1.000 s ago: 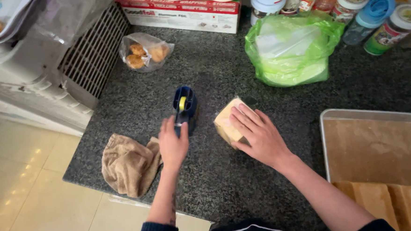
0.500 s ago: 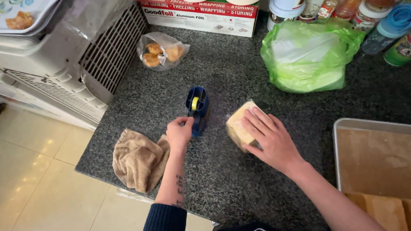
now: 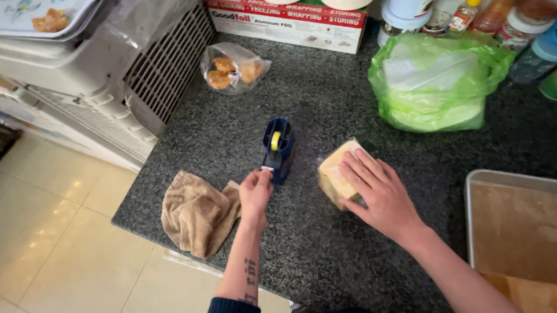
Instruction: Packaging loaves of bread into plastic bags and sealing them with a tape dispenser
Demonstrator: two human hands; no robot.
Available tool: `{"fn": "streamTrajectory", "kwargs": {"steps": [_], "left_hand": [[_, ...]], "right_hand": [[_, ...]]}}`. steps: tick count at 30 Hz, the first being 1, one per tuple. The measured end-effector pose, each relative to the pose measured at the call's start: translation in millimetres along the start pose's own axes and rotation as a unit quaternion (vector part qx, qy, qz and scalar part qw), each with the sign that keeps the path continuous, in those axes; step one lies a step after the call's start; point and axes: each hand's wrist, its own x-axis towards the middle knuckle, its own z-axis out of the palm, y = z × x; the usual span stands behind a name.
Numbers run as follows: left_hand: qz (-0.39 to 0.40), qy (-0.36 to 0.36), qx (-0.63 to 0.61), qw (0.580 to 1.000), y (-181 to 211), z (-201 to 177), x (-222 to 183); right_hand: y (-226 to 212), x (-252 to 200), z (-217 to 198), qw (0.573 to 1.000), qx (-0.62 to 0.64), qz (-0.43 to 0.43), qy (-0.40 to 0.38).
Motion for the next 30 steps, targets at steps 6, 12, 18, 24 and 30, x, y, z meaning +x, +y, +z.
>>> {"fn": "streamTrajectory", "kwargs": {"steps": [6,12,18,24,30], "left_hand": [[-0.035,-0.011,-0.114,0.993,-21.5,-11.9,-5.4],[-0.022,-0.02,-0.145,0.989,10.9,-11.2,-36.0],[-0.015,-0.018,-0.13,0.991,6.8,-17.1,-31.4],[0.101,0.025,0.491,0.865,1.9,-28.4,27.0],[0.119,0.032,0.667,0.734,78.5,-28.0,-21.0]], "right_hand": [[-0.8,1.6,-1.7,1.0,-0.001,0.0,0.003],[-4.0,3.1,-6.6,1.0,0.021,0.007,-0.001],[-4.9,4.5,-7.1,1.0,0.022,0.008,0.0],[-4.3,1.8,-4.2,1.0,0.012,0.002,0.009],[-2.1,4.2,-1.2,1.0,0.004,-0.015,0.022]]}}
